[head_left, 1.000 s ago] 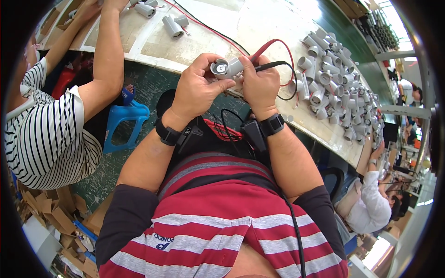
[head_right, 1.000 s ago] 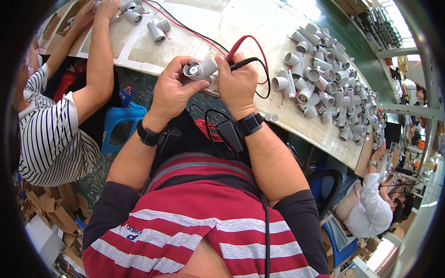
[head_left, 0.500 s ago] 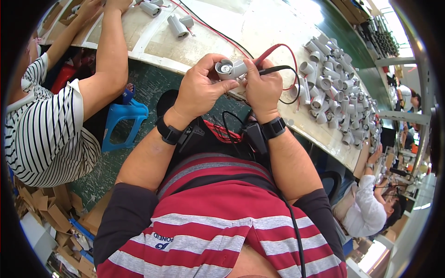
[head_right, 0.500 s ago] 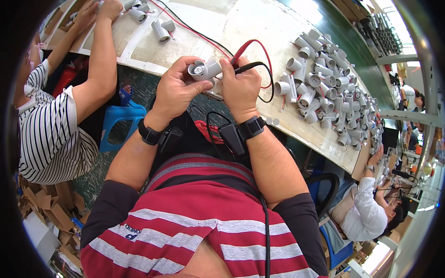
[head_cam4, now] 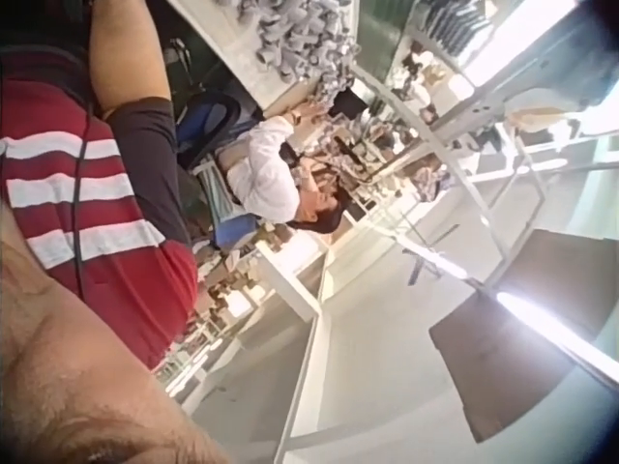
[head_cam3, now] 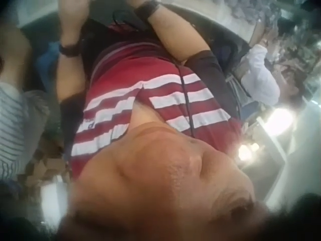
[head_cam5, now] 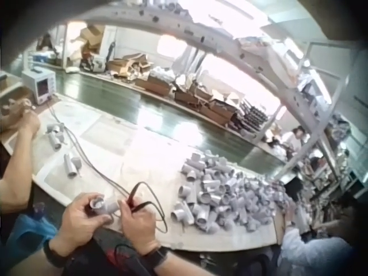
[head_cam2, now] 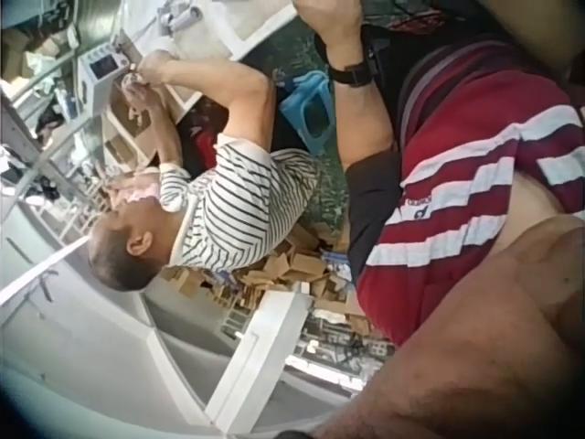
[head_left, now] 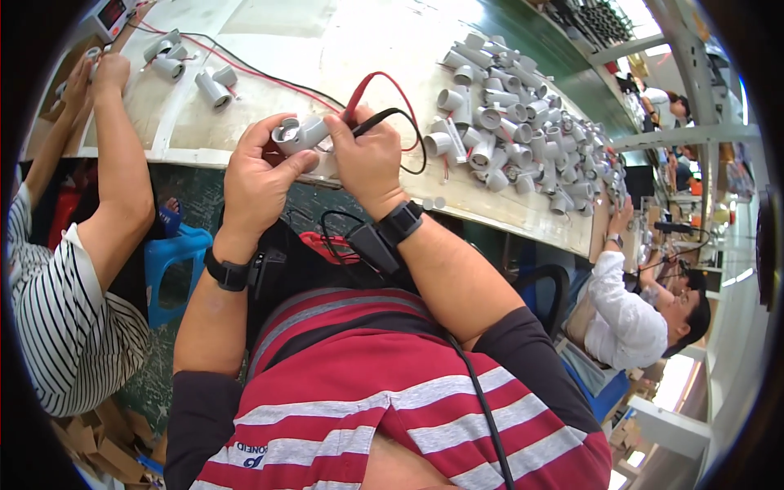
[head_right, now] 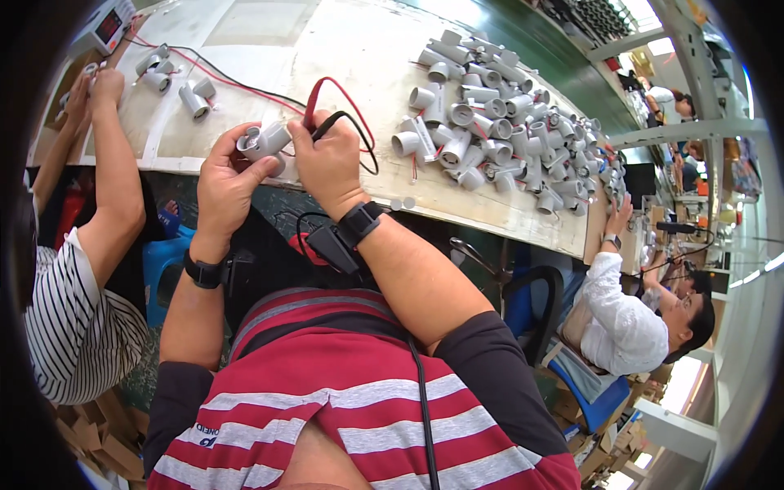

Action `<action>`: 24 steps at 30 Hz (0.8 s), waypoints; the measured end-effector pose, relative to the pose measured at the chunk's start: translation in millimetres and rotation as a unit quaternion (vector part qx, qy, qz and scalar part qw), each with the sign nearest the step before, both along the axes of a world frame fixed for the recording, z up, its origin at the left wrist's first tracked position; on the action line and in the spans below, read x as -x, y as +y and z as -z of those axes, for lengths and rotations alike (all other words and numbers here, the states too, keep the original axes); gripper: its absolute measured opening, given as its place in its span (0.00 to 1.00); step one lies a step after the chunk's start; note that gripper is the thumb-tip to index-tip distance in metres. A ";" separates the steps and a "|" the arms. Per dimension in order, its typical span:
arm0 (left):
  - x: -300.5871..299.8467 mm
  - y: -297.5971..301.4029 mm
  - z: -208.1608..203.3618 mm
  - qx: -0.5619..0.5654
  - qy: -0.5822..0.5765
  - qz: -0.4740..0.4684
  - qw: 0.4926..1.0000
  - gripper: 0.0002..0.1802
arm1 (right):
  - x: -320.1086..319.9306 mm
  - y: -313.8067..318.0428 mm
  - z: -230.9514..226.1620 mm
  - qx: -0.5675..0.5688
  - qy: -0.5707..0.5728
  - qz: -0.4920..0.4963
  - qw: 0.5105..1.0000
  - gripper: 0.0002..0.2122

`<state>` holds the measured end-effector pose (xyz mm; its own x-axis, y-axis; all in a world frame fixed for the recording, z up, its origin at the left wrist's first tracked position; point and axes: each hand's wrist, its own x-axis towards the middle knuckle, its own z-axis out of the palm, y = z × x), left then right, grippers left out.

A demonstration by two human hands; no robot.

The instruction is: The person picks up a plastic housing from a pile, touches a multimeter probe to the internal components, and sets the housing aside. This process is repeated for several more housings, one at a time, while the person occasionally moves the pile to reach the next one.

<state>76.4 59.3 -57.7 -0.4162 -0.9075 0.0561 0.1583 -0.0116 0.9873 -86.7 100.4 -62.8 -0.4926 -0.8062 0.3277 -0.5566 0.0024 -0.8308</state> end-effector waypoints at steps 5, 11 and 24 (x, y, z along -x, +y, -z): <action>2.9 -1.8 -1.1 0.001 -0.008 -0.024 1.000 0.29 | -0.6 -0.6 0.5 0.004 -0.014 -0.007 1.000 0.12; 4.2 -6.0 1.5 0.037 -0.042 -0.068 0.996 0.32 | -0.2 -0.7 3.4 0.027 0.003 -0.008 1.000 0.12; -44.0 -141.5 0.7 0.359 -0.421 -0.125 0.824 0.19 | 8.9 9.6 11.9 0.068 -0.224 0.005 0.972 0.08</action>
